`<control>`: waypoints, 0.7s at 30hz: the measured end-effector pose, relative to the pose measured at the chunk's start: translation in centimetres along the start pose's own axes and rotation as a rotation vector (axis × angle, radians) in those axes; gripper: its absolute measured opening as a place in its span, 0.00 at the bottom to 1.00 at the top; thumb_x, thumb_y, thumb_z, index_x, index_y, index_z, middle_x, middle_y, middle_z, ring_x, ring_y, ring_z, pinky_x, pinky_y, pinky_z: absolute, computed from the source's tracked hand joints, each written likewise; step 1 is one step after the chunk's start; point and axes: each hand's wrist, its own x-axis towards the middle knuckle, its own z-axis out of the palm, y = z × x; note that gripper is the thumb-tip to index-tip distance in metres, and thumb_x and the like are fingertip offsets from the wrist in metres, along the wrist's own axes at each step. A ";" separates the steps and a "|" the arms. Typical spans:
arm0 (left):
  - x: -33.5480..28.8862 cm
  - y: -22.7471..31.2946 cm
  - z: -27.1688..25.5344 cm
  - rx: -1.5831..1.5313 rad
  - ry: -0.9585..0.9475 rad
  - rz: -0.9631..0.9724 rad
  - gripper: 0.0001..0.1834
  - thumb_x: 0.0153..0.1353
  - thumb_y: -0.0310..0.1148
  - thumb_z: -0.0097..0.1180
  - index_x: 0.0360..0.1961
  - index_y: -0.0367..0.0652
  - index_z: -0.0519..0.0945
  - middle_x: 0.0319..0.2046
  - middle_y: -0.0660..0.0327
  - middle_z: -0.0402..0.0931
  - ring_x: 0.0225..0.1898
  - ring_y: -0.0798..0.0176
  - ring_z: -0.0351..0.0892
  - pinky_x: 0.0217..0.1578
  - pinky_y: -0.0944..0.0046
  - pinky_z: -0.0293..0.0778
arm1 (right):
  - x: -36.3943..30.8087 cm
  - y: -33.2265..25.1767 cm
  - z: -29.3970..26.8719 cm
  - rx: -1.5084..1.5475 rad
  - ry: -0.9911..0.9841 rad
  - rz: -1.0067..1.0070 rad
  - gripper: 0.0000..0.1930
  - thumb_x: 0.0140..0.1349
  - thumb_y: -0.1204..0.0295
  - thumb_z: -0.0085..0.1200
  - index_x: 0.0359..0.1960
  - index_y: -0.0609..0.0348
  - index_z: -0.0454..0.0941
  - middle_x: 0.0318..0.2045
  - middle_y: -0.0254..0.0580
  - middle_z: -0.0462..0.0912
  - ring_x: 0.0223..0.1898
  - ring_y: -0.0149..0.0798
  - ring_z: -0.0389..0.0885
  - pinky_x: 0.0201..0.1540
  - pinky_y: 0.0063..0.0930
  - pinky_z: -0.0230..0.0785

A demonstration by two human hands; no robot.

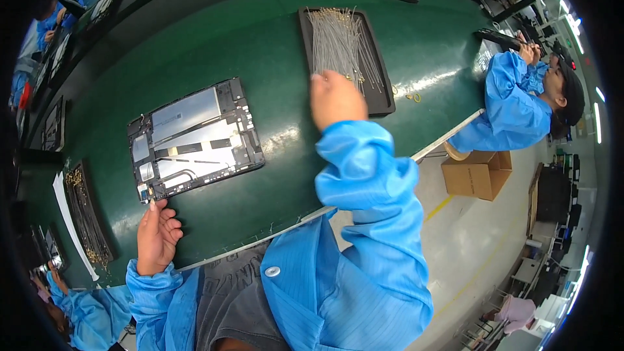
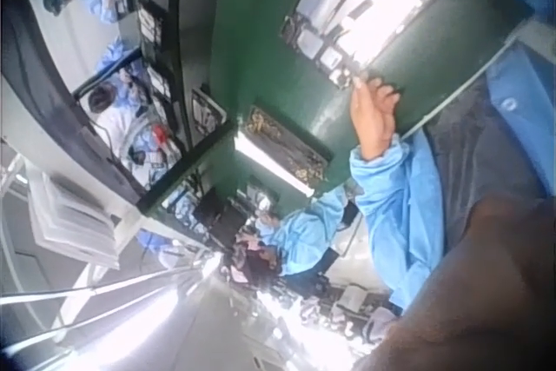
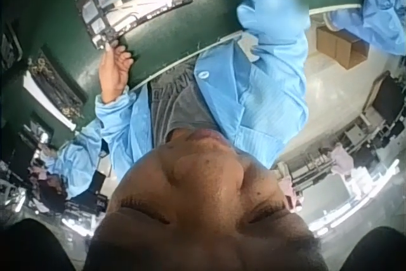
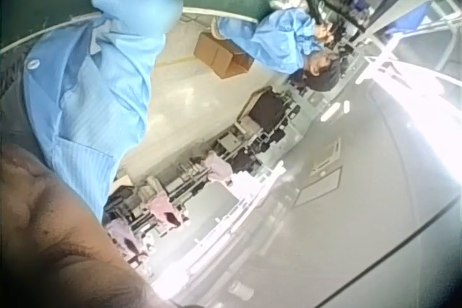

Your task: Applying adhesive and routing wires inside an electronic device housing on a factory production line.

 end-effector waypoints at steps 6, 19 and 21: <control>-0.1 0.1 0.0 0.026 -0.015 -0.002 0.15 0.58 0.40 0.39 0.38 0.38 0.66 0.24 0.61 0.70 0.21 0.68 0.72 0.18 0.70 0.73 | -0.5 3.5 -1.1 -0.406 -0.008 -0.041 0.16 0.49 0.58 0.46 0.33 0.55 0.75 0.34 0.51 0.73 0.36 0.51 0.72 0.42 0.37 0.63; -3.1 -2.2 1.4 0.973 -0.343 0.860 0.18 0.47 0.27 0.53 0.41 0.38 0.68 0.34 0.52 0.69 0.31 0.56 0.71 0.33 0.64 0.69 | -10.6 -3.7 -1.6 0.574 -0.612 -0.666 0.06 0.50 0.71 0.47 0.22 0.61 0.72 0.22 0.47 0.73 0.26 0.48 0.71 0.28 0.35 0.64; -2.4 -0.7 3.7 1.011 -0.576 1.018 0.18 0.42 0.25 0.57 0.38 0.41 0.71 0.34 0.53 0.68 0.32 0.54 0.71 0.31 0.62 0.69 | -12.1 -4.7 -1.2 0.807 -0.953 -0.583 0.07 0.50 0.70 0.48 0.23 0.60 0.71 0.22 0.46 0.73 0.25 0.46 0.71 0.27 0.33 0.64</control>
